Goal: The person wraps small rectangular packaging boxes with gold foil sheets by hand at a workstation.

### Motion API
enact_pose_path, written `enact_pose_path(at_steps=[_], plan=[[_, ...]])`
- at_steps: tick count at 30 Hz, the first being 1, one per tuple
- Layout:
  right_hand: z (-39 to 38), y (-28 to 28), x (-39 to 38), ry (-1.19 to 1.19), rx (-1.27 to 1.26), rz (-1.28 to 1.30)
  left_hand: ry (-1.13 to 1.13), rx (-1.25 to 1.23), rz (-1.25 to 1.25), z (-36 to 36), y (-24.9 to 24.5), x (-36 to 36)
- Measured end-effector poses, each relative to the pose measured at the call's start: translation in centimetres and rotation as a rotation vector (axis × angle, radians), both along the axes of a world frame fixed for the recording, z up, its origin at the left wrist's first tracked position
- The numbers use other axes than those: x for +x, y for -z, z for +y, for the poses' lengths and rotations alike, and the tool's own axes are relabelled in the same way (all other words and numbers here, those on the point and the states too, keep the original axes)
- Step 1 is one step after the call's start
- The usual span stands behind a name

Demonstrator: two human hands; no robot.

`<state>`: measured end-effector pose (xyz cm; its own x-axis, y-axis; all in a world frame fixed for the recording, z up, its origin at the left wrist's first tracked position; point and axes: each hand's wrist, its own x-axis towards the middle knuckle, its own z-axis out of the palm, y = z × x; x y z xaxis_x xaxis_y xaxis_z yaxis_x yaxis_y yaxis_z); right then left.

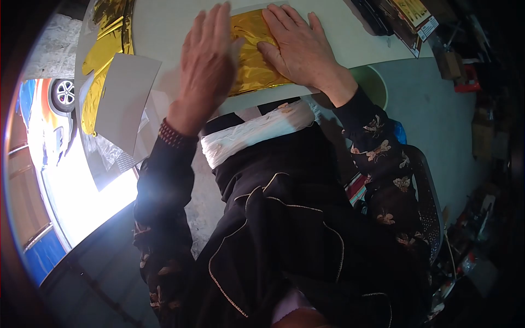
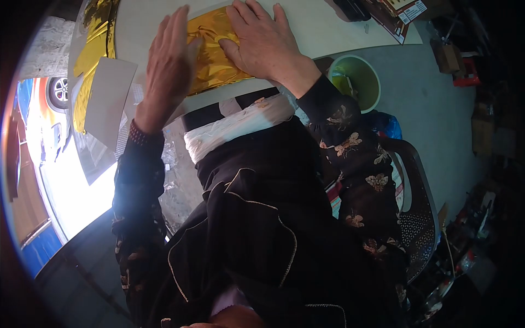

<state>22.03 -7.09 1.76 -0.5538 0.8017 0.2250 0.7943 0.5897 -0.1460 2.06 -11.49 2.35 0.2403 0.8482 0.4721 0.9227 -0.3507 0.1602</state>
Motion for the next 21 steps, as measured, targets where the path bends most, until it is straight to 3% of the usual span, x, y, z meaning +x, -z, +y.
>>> enact_pose_path(at_steps=[3, 5, 14, 17, 21], plan=[[0.4, 1.0, -0.1, 0.002, 0.038, 0.014, 0.051, 0.049, -0.124, 0.9, 0.3, 2.6], [0.7, 1.6, 0.0, -0.001, 0.083, -0.009, -0.002, 0.109, -0.088, 2.2, 2.8, 3.4], [0.3, 0.5, 0.3, -0.021, 0.042, 0.027, 0.094, 0.113, -0.004, 2.4, 3.4, 1.6], [0.6, 1.1, 1.0, -0.024, 0.070, 0.023, 0.084, -0.147, 0.019, 1.5, 1.3, 1.8], [0.8, 1.2, 2.1, -0.013, 0.061, 0.019, 0.085, -0.097, 0.116, 1.3, 1.4, 1.7]])
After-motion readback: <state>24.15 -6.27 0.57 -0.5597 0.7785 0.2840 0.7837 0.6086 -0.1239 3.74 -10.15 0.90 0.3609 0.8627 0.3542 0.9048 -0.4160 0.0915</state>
